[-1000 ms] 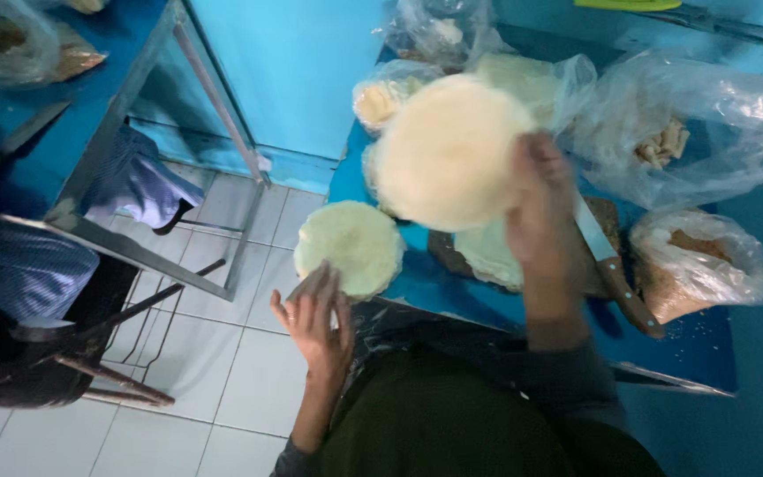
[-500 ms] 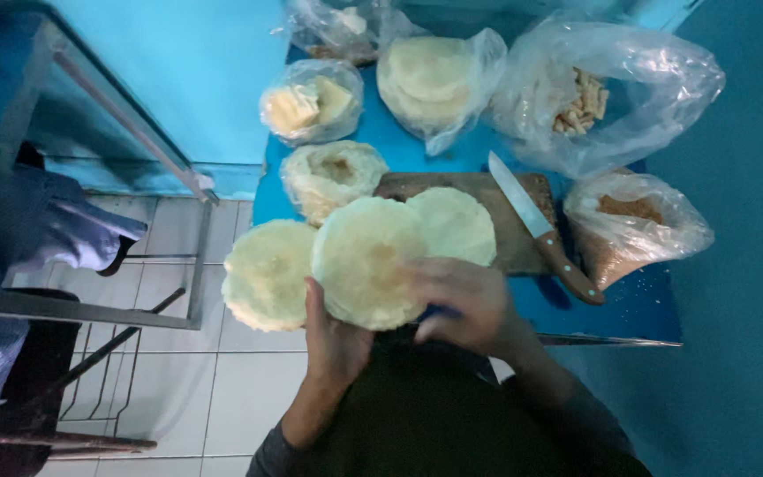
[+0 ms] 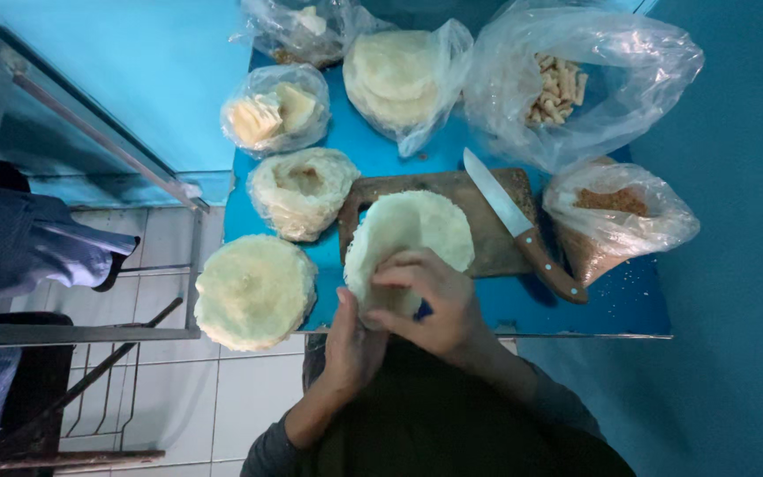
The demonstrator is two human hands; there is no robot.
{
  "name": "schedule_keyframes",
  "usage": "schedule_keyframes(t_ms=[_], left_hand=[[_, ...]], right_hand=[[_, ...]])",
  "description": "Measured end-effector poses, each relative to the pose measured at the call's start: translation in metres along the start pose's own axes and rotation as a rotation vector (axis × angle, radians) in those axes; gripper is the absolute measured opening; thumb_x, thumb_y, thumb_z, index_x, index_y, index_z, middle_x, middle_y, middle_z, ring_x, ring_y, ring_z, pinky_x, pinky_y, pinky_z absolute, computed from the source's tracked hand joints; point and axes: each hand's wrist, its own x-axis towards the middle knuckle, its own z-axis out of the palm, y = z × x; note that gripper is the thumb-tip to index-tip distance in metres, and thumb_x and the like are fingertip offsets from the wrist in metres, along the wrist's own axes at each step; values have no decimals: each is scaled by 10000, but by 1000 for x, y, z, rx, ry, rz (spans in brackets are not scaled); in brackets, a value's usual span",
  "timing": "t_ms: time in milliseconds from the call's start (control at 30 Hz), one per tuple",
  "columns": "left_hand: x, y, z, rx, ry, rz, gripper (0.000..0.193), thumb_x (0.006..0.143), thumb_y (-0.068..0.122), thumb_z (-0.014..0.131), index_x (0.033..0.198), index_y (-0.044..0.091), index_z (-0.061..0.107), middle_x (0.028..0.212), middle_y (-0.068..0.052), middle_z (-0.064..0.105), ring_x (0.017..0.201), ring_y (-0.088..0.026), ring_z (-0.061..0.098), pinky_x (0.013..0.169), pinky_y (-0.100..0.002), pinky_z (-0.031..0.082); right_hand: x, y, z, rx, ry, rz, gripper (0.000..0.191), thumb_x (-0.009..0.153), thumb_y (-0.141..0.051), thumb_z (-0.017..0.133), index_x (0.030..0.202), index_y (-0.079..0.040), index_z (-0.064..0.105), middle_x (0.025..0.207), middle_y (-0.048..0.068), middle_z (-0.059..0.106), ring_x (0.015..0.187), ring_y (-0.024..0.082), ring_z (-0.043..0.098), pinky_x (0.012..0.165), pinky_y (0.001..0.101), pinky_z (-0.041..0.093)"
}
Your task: The person cuts rounds of dough with a knife on a cutting board, then stretches and flattens dough pieces by hand and stacks the flattened dough rounds on the blue table. Plastic bags of dough pieces and brown filling sit around the work area.
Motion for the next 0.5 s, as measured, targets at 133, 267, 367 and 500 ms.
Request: schedule_keyframes(t_ms=[133,267,367,500], left_hand=[[1,-1,6,36,-2,91,662,1108,512,382,1501,-19,423,1414,-121,560,1324,-263,532,1125,-448,419],[1,-7,3,53,31,91,681,1079,516,413,1490,-27,435,1389,-112,574,1274,-243,550,1089,-412,432],[-1,-10,-3,229,28,134,709,1061,518,421,1521,-18,355,1412,-102,548,1284,-216,536,1088,-377,419],[-3,-10,-1,330,78,102,775,1096,515,409,1657,1,263,1266,-146,450,1090,-225,428,946,-368,349]], right_hand=[[-4,0,7,-63,36,39,273,838,-88,819,1088,-83,708,1149,92,715,1038,236,746,850,325,617],[-3,6,1,258,28,216,167,932,-73,762,1090,-61,711,1162,109,722,1062,237,763,892,311,643],[-6,0,-2,451,40,246,286,893,-101,779,1141,-24,660,1154,134,688,1071,245,737,918,328,631],[-8,-8,1,51,66,87,285,872,-151,829,1082,-29,680,1090,104,708,997,205,748,825,322,614]])
